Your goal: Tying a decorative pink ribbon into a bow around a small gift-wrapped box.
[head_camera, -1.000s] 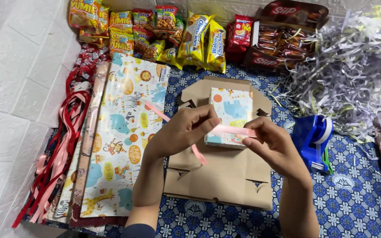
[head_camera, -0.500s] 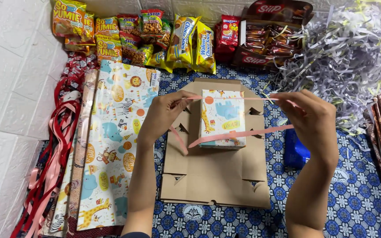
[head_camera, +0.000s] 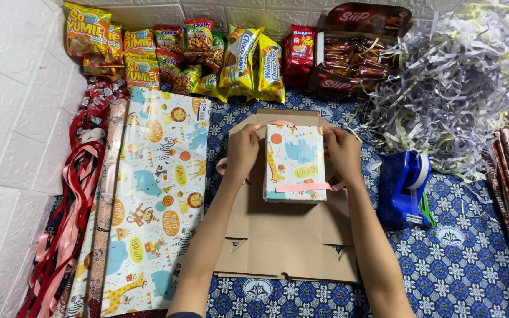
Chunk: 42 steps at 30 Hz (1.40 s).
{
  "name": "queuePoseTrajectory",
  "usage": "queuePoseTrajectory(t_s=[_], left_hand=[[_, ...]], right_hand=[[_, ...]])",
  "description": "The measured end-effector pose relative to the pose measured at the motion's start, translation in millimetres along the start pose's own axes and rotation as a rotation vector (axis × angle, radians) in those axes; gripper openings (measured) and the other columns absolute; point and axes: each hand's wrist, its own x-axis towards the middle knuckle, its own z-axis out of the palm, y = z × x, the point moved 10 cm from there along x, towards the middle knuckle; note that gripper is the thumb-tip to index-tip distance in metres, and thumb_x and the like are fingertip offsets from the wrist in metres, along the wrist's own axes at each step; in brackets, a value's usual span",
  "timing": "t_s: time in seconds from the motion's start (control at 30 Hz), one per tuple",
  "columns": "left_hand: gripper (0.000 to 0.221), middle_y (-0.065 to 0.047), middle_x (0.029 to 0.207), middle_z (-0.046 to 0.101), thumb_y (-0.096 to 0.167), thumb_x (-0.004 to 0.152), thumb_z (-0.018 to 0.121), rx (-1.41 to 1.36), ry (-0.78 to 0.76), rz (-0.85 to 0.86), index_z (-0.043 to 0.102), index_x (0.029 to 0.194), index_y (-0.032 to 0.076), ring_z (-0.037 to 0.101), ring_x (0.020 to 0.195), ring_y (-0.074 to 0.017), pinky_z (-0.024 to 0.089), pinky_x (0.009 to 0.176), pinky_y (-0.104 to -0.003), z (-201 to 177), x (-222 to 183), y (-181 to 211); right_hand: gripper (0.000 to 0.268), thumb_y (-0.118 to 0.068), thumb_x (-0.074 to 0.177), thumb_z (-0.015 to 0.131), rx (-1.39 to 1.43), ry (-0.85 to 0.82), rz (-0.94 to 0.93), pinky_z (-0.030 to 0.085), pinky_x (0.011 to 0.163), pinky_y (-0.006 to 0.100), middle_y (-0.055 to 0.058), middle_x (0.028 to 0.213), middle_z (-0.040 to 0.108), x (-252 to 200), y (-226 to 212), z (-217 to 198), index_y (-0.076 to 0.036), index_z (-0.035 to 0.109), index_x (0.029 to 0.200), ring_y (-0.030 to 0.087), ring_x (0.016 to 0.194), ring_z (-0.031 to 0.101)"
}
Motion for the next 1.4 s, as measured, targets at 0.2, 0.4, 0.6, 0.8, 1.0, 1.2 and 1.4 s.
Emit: queuePoseTrajectory(t_s=[0.2,0.4,0.6,0.8,1.0,1.2,1.4], left_hand=[[0.024,-0.020,0.084,0.067,0.005,0.097,0.046,-0.170,0.046,0.061,0.067,0.108,0.006,0.068,0.089,-0.0402,0.054,0.080,-0.046,7,-2,11],[0.028,-0.021,0.094,0.069,0.016,0.104,0.043,-0.542,0.051,-0.057,0.067,0.112,0.005,0.066,0.099,-0.0318,0.052,0.087,-0.044,23,-8,2],[0.031,-0.014,0.094,0.071,0.030,0.102,0.049,-0.634,-0.329,-0.211,0.073,0.109,0.010,0.065,0.090,-0.0258,0.051,0.086,-0.043,56,-16,-19],[0.112,-0.030,0.150,0.037,0.088,0.078,0.038,-0.262,-0.906,-0.340,0.039,0.148,0.002,0.036,0.138,-0.0457,0.037,0.110,-0.054,22,-44,2],[0.104,-0.031,0.106,0.062,0.074,0.077,0.054,-0.174,-0.860,-0.242,0.046,0.128,-0.015,0.069,0.092,-0.0376,0.062,0.066,-0.045,3,-43,54],[0.104,-0.029,0.097,0.060,0.074,0.085,0.048,-0.294,-0.627,-0.266,0.039,0.128,-0.020,0.072,0.069,-0.0313,0.063,0.049,-0.034,-22,-21,33],[0.100,-0.038,0.102,0.057,0.070,0.090,0.050,-0.195,-0.626,-0.372,0.041,0.125,-0.024,0.071,0.069,-0.0371,0.060,0.043,-0.035,10,-14,-76]], right_hand=[[0.027,-0.015,0.103,0.043,0.343,-0.006,0.028,0.052,0.083,0.056,0.029,0.106,0.067,3,1,10,-0.004,0.065,0.114,0.052,0.105,0.061],[0.025,-0.019,0.102,0.032,0.830,0.041,0.091,0.056,0.077,0.030,0.013,0.099,0.067,-6,16,29,-0.012,0.056,0.106,0.020,0.091,0.069],[0.020,-0.025,0.103,0.033,1.003,0.197,0.095,0.055,0.075,0.022,0.006,0.107,0.071,-14,6,23,-0.016,0.050,0.108,0.012,0.091,0.071],[0.018,-0.023,0.104,0.031,1.012,0.210,0.103,0.055,0.074,0.021,0.002,0.098,0.069,-5,24,28,-0.018,0.048,0.108,0.010,0.085,0.070],[0.023,-0.019,0.104,0.041,0.678,0.067,0.138,0.054,0.079,0.030,0.010,0.094,0.063,4,47,43,-0.011,0.061,0.111,0.018,0.089,0.067],[0.028,-0.022,0.096,0.051,0.045,-0.475,0.168,0.059,0.058,0.036,0.017,0.076,0.074,-16,8,26,-0.005,0.071,0.106,0.027,0.060,0.073],[0.031,-0.034,0.095,0.054,-0.217,-0.483,0.080,0.051,0.072,0.042,0.009,0.077,0.075,-29,-29,-25,-0.012,0.075,0.091,0.033,0.078,0.069]])
